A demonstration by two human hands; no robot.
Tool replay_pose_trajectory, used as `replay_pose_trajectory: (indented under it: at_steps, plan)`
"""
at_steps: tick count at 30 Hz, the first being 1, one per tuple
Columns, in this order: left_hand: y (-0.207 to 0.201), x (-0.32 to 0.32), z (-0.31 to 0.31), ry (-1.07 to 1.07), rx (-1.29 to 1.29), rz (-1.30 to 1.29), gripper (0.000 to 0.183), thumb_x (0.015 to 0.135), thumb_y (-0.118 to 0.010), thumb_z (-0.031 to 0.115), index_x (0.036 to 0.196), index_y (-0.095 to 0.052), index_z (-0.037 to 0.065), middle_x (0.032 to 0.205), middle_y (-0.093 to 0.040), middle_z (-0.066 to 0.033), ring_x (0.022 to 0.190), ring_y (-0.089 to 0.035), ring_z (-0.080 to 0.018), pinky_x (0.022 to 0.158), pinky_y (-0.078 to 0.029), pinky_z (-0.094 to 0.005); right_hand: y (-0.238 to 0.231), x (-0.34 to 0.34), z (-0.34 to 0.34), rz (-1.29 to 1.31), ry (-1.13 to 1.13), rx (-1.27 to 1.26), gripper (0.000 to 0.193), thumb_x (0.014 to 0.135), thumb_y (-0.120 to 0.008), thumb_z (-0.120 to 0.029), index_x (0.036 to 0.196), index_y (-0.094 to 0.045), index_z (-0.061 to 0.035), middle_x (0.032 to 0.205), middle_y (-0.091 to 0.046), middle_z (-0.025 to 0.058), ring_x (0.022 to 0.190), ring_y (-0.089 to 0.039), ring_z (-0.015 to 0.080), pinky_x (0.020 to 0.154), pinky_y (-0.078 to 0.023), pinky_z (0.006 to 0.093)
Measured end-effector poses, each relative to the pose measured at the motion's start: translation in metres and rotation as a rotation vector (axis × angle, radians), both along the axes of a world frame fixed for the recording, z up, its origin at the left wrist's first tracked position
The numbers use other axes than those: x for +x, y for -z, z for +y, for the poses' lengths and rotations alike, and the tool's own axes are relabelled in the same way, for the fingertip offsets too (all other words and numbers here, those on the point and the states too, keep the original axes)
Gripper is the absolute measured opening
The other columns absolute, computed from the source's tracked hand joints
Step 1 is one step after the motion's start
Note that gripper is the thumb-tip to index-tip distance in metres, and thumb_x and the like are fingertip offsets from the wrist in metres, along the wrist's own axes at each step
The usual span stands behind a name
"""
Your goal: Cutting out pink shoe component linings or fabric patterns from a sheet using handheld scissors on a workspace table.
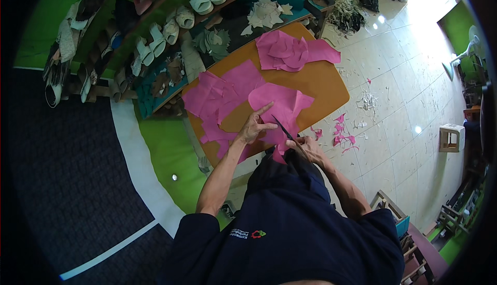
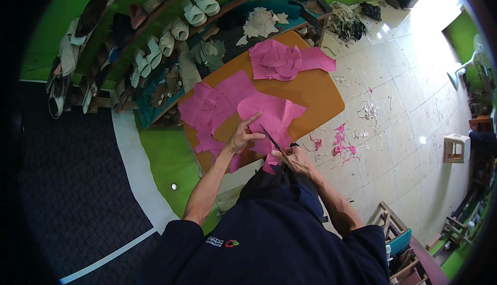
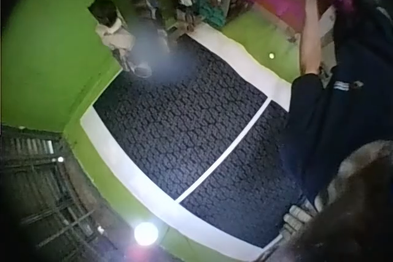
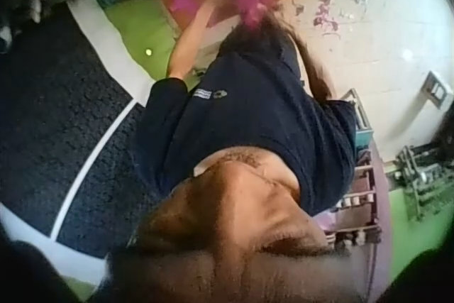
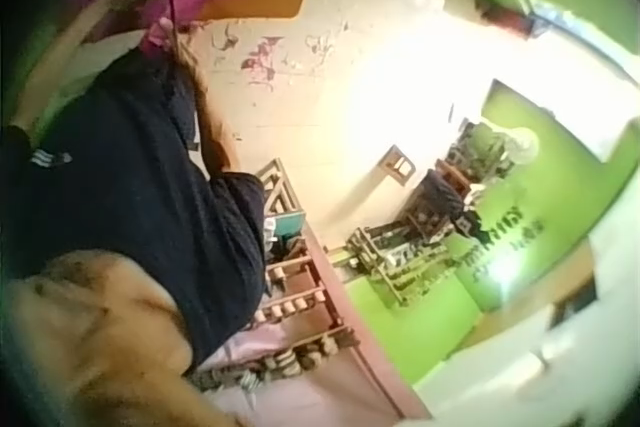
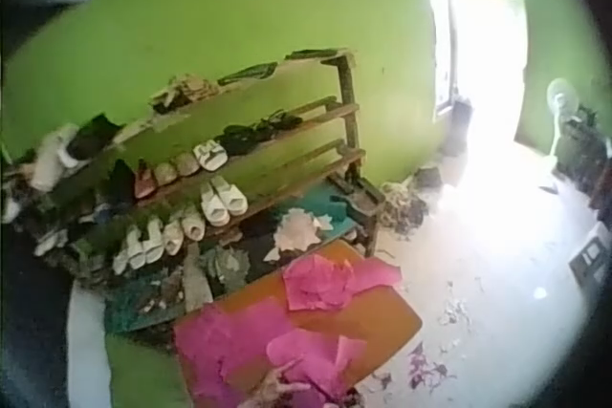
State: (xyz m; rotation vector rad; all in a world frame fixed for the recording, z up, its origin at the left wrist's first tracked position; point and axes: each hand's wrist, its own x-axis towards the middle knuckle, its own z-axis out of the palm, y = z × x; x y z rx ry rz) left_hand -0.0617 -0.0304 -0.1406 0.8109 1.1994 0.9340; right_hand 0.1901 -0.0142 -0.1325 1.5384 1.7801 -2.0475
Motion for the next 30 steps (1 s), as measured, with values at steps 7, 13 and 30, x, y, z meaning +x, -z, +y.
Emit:
replay_pose_trajectory:
  at_steps: [7, 13, 30]
  plan:
    - [0.011, -0.019, -0.001, -0.095, -0.085, -0.131, 0.081, 0.078, -0.077, 0.000, 0.151, -0.044, 0.013, 0.079, -0.064, 0.0066, 0.065, -0.058, -0.0014, 0.065, -0.050, -0.0173, -0.003, 0.002, 0.003, -0.077, -0.107, 0.050, 0.084, 0.076, -0.065, -0.077, 0.091, -0.073, 0.0052, 0.070, -0.066, 0.0149, 0.070, -0.065, 0.0247, 0.067, -0.049, 0.0398]
    - [0.015, -0.019, -0.007, 0.009, 0.017, -0.049, 0.080, 0.081, -0.072, -0.002, 0.152, -0.040, 0.013, 0.085, -0.069, 0.0008, 0.071, -0.064, -0.0048, 0.071, -0.054, -0.0208, -0.007, -0.021, 0.008, -0.003, -0.074, 0.071, 0.083, 0.078, -0.063, -0.075, 0.095, -0.073, 0.0053, 0.071, -0.063, 0.0130, 0.071, -0.062, 0.0233, 0.068, -0.048, 0.0398]
    - [-0.006, -0.030, -0.009, -0.179, -0.030, -0.084, 0.061, 0.081, -0.070, -0.008, 0.138, -0.059, 0.011, 0.110, -0.070, -0.0012, 0.083, -0.069, -0.0102, 0.080, -0.057, -0.0240, -0.001, -0.043, 0.012, -0.003, -0.021, 0.064, 0.078, 0.079, -0.066, -0.074, 0.092, -0.074, 0.0030, 0.061, -0.055, 0.0067, 0.061, -0.056, 0.0182, 0.058, -0.044, 0.0383]
